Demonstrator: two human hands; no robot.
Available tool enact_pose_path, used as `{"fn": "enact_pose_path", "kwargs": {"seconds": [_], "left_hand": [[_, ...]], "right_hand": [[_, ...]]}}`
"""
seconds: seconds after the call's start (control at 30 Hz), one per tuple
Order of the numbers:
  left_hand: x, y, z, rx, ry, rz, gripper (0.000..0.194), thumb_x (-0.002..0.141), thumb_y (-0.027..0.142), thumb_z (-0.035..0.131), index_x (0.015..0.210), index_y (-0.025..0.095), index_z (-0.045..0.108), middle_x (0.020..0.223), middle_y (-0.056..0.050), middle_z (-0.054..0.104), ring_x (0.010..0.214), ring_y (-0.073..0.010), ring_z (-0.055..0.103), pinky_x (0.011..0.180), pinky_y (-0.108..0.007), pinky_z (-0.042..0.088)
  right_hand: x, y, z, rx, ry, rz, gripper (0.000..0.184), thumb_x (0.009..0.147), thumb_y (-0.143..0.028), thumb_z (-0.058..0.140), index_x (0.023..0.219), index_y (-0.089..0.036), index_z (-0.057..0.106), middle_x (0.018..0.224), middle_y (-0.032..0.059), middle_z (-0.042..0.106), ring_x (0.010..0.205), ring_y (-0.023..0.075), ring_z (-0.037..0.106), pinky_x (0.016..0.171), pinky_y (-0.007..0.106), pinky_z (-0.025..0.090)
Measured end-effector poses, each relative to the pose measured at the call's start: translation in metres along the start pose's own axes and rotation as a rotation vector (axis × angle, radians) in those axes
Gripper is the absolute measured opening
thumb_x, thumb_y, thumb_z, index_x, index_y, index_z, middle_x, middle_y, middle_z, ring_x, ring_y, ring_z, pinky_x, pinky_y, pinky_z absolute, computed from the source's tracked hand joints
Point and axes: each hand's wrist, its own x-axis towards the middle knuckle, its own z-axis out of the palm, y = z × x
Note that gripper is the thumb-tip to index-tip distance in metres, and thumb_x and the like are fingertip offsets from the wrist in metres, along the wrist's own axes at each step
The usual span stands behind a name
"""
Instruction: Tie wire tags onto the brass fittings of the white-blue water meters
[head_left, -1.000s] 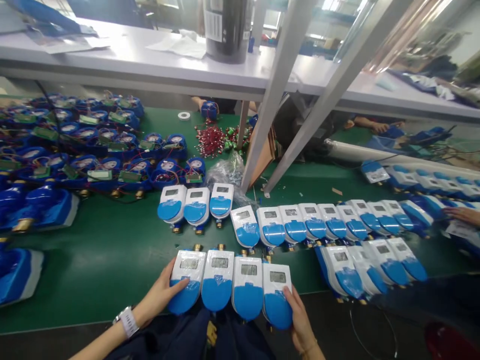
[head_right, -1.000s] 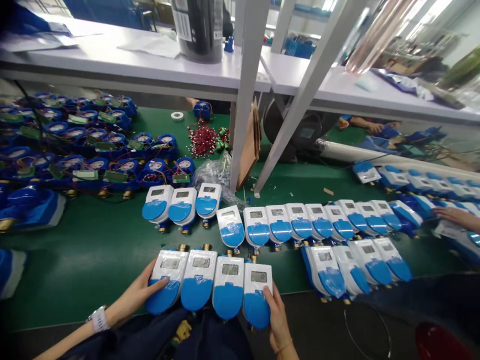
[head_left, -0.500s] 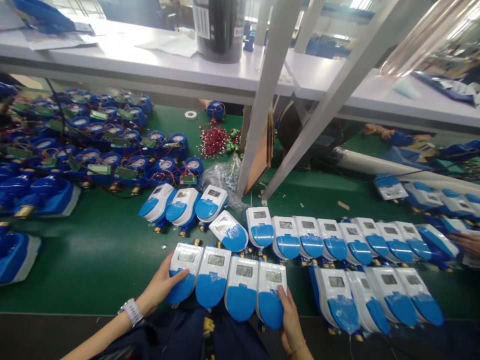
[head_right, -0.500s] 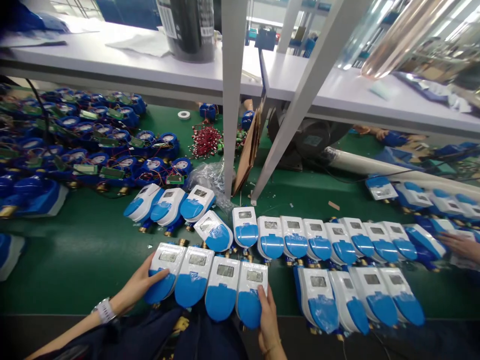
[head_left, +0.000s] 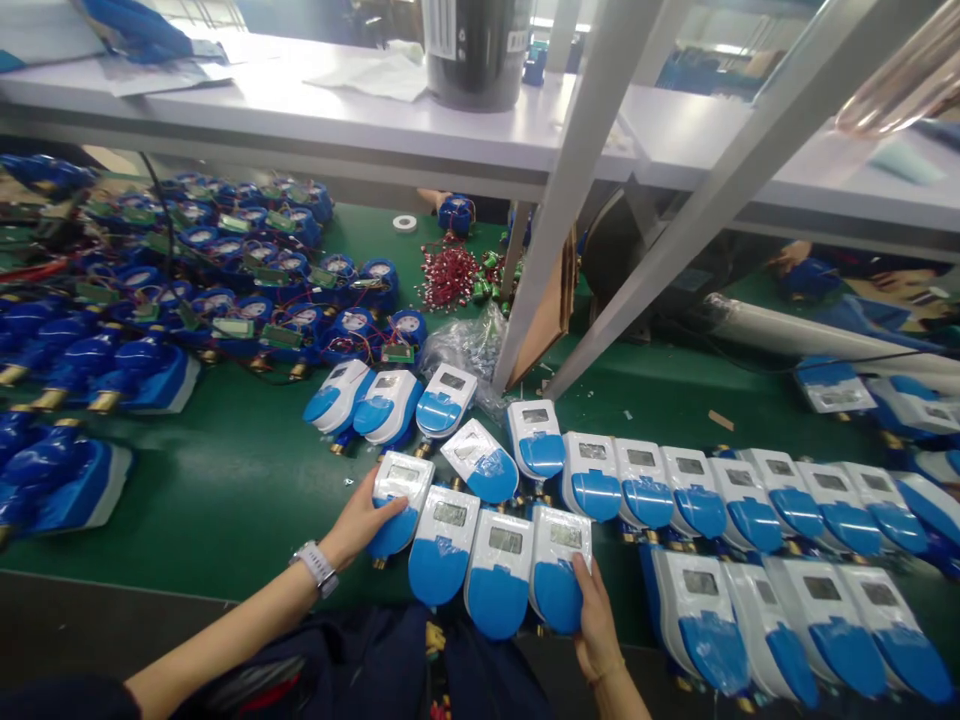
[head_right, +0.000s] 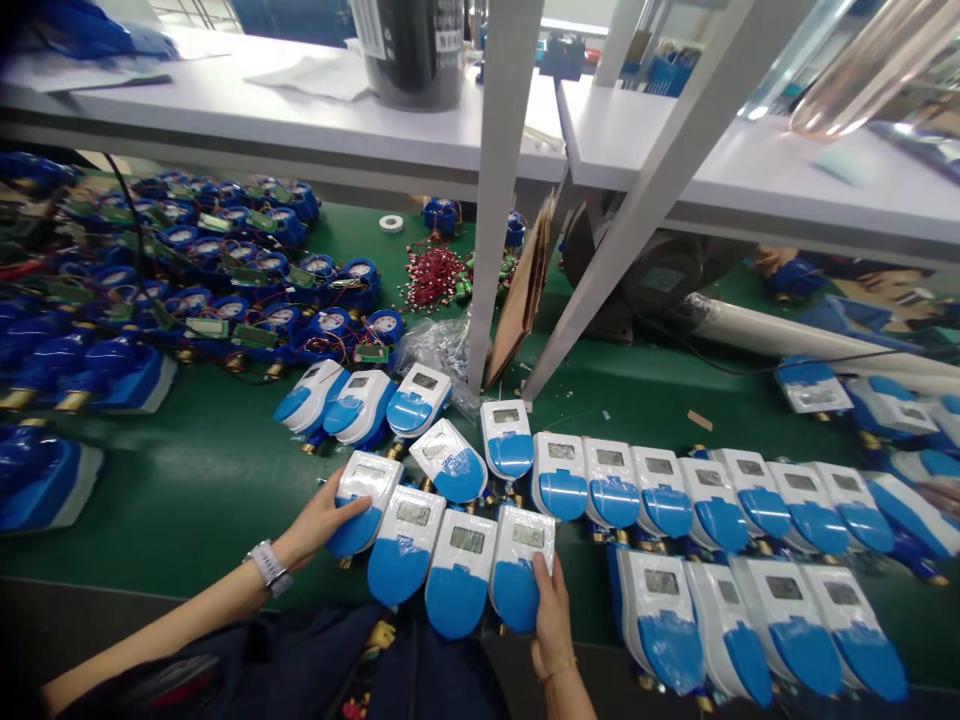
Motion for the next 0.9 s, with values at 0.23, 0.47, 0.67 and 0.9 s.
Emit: {"fn": "enact_pose_path", "kwargs": {"seconds": [0.23,0.47,0.67,0.9], "left_hand": [[-0.036,0.000,0.006,0.874,-0.197,0.806,0.081,0.060,0.062,0.059,0.131,0.032,0.036,0.139,-0.010,0.031,0.128,-0.0355,0.022,0.098,-0.061,-0.004],[-0.038,-0.009,0.018,1.091,-0.292,0.967,0.079,0.064,0.068,0.050,0.133,0.035,0.029,0.138,-0.009,0.035,0.126,-0.0344,0.024,0.096,-0.061,-0.005],[-0.028,-0.008,0.019,1.065,-0.269,0.947,0.081,0.064,0.066,0.051,0.134,0.034,0.026,0.140,-0.008,0.031,0.128,-0.0332,0.020,0.098,-0.058,-0.003],[-0.015,0.001,0.030,1.001,-0.209,0.860,0.080,0.064,0.053,0.062,0.134,0.033,0.028,0.140,-0.007,0.030,0.129,-0.0318,0.018,0.100,-0.057,0.000]], "right_hand": [[-0.024,0.019,0.000,-0.781,0.139,-0.822,0.090,0.059,-0.058,0.065,0.131,-0.017,0.029,0.144,0.0157,0.013,0.127,0.0378,0.019,0.100,0.055,0.023],[-0.028,0.029,-0.004,-1.197,0.012,-1.236,0.077,0.060,-0.063,0.061,0.122,-0.020,0.045,0.143,0.0128,0.020,0.128,0.0423,0.011,0.097,0.062,0.021],[-0.019,0.021,0.006,-1.062,0.014,-1.159,0.071,0.057,-0.063,0.063,0.114,-0.021,0.054,0.139,0.0099,0.030,0.128,0.0394,0.014,0.100,0.060,0.016],[-0.018,0.003,0.023,-0.935,0.027,-0.907,0.061,0.053,-0.056,0.069,0.107,-0.029,0.058,0.133,0.0059,0.039,0.127,0.0390,0.016,0.097,0.066,0.007]]}}
